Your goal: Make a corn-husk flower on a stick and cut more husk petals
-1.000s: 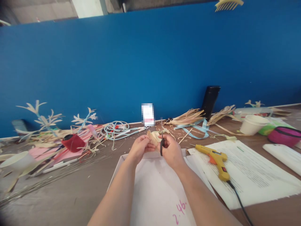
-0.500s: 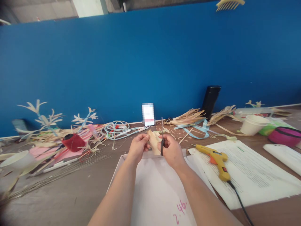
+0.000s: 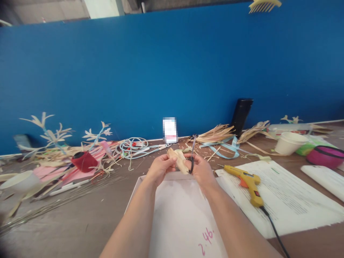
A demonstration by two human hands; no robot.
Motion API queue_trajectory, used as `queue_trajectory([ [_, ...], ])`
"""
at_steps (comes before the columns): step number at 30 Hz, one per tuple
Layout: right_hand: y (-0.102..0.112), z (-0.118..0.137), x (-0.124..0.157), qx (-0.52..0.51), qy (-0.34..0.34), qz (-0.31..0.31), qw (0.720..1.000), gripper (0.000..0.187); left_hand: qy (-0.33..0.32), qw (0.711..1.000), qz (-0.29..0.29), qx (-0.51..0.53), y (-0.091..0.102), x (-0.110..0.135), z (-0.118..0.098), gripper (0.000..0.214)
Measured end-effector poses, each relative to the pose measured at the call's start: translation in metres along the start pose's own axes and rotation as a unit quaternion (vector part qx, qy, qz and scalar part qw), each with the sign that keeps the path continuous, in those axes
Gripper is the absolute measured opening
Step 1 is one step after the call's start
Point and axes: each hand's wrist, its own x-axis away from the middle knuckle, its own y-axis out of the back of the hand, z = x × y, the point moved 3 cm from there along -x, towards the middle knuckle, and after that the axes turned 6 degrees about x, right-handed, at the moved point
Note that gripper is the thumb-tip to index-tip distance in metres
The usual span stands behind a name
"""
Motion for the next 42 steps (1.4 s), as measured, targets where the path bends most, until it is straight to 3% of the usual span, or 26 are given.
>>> queue_trajectory([
  [4, -0.003, 0.000, 0.001, -0.048, -0.027, 0.015, 0.998, 0.045, -0.002, 1.000, 0.014, -0.026, 0.000, 0.000, 0.002, 0.035],
  [10, -0.003, -0.002, 0.000, -0.016, -0.028, 0.000, 0.999, 0.044, -0.005, 0.997, -0.049, -0.053, 0.004, 0.001, -0.001, 0.032],
  [15, -0.001, 0.002, 0.001, -0.014, -0.015, -0.016, 1.000, 0.046, -0.044, 0.992, -0.075, -0.095, 0.006, 0.001, -0.005, 0.031],
  [24, 0.000, -0.001, -0.002, -0.043, -0.010, -0.026, 0.999, 0.041, -0.053, 0.994, -0.059, -0.077, 0.005, -0.001, -0.002, 0.037],
  [28, -0.002, 0.002, 0.001, -0.037, -0.011, -0.001, 0.999, 0.041, -0.098, 0.981, -0.160, -0.040, 0.013, -0.003, -0.007, 0.037],
  [33, -0.015, 0.011, 0.012, 0.040, -0.039, 0.064, 0.996, 0.045, -0.149, 0.951, -0.269, 0.036, 0.026, -0.007, -0.008, 0.036],
  [42, -0.029, 0.010, 0.020, 0.081, -0.042, 0.145, 0.985, 0.050, -0.199, 0.921, -0.327, 0.069, 0.026, -0.003, -0.013, 0.033],
])
